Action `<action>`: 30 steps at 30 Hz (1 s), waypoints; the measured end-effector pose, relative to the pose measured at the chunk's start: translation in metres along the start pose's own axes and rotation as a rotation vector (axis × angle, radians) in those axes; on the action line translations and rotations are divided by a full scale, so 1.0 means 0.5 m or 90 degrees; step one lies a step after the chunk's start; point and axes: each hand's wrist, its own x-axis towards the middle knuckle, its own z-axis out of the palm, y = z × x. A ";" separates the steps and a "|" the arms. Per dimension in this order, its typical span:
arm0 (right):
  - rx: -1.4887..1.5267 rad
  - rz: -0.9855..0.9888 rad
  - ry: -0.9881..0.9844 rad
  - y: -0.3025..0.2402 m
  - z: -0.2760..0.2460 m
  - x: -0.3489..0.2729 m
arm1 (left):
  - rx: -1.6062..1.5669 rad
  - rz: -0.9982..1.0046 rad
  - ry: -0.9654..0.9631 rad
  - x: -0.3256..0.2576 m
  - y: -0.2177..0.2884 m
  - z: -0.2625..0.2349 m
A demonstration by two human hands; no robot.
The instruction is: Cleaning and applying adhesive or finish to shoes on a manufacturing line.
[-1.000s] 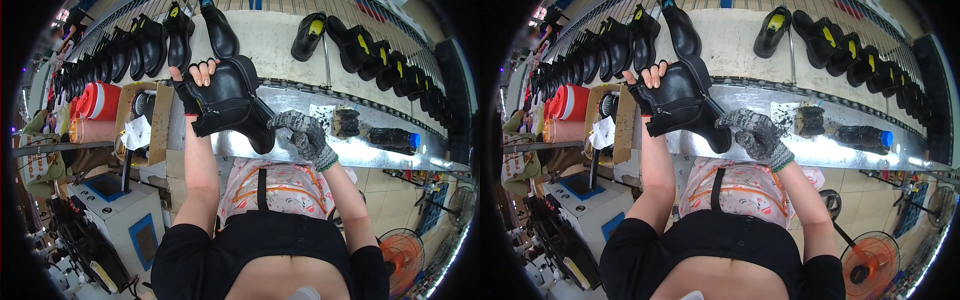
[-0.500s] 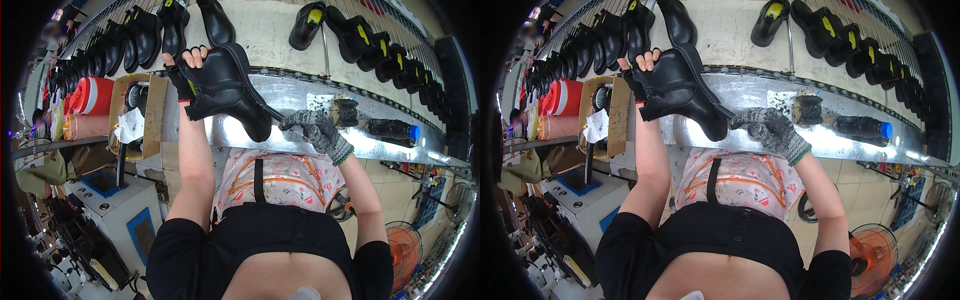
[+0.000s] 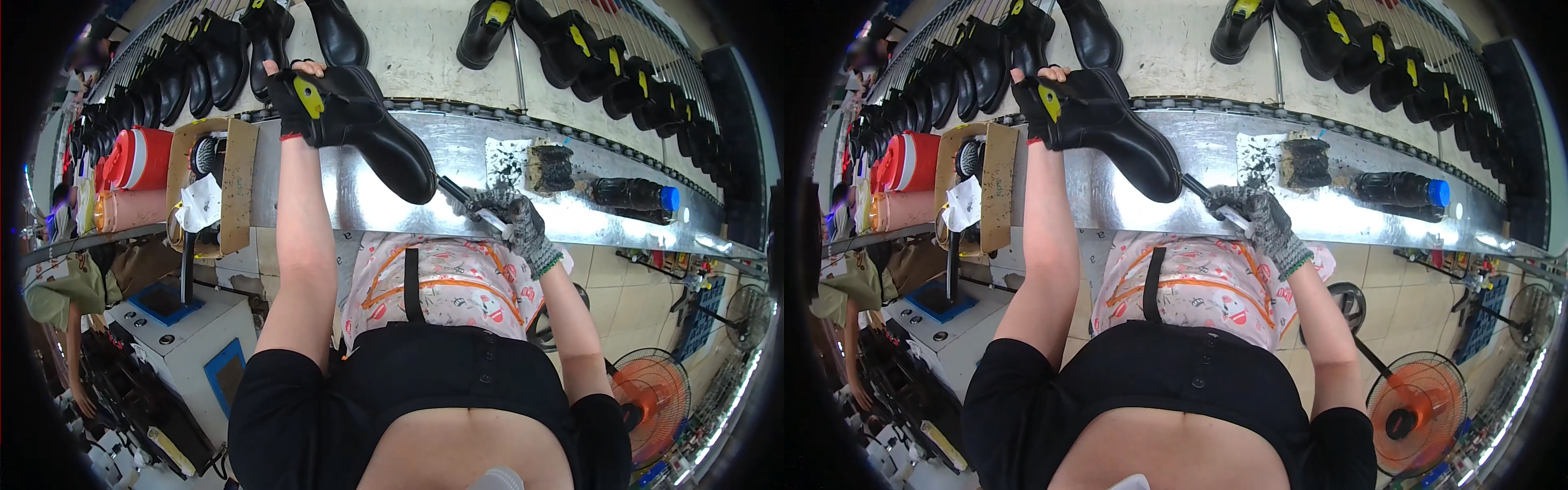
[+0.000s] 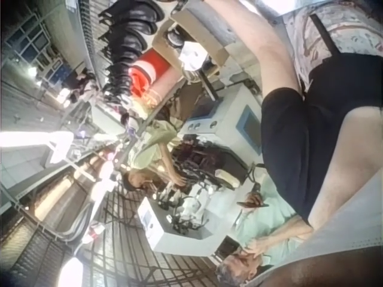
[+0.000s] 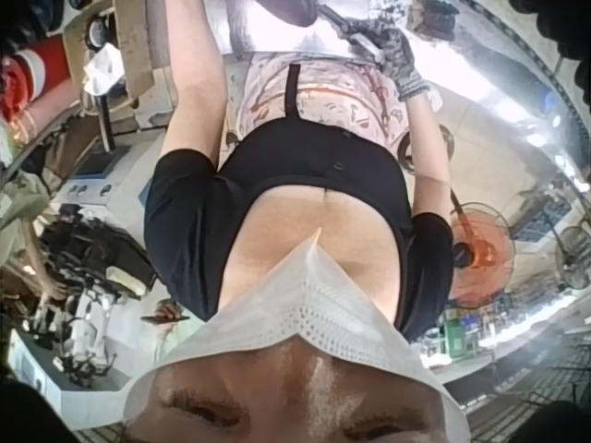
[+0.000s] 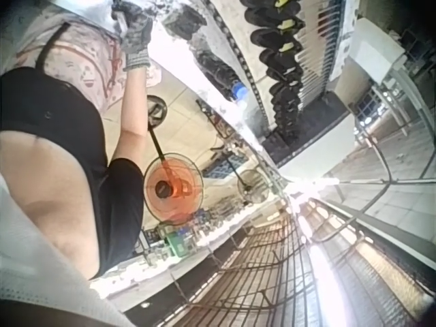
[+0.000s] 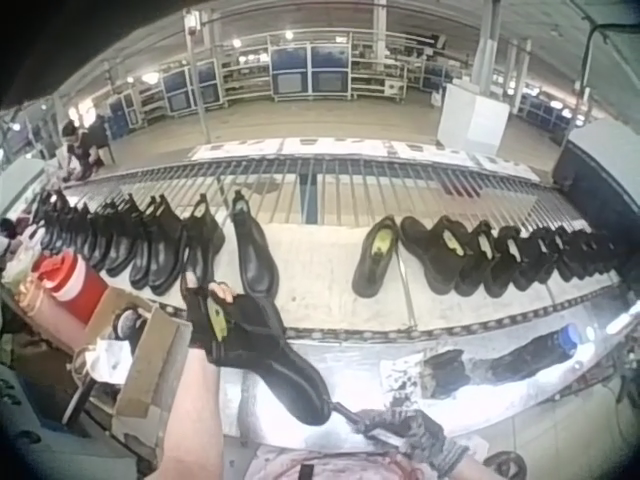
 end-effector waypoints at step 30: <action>0.248 0.059 0.426 0.012 -0.022 -0.001 | 1.004 0.174 0.366 -0.221 0.020 0.196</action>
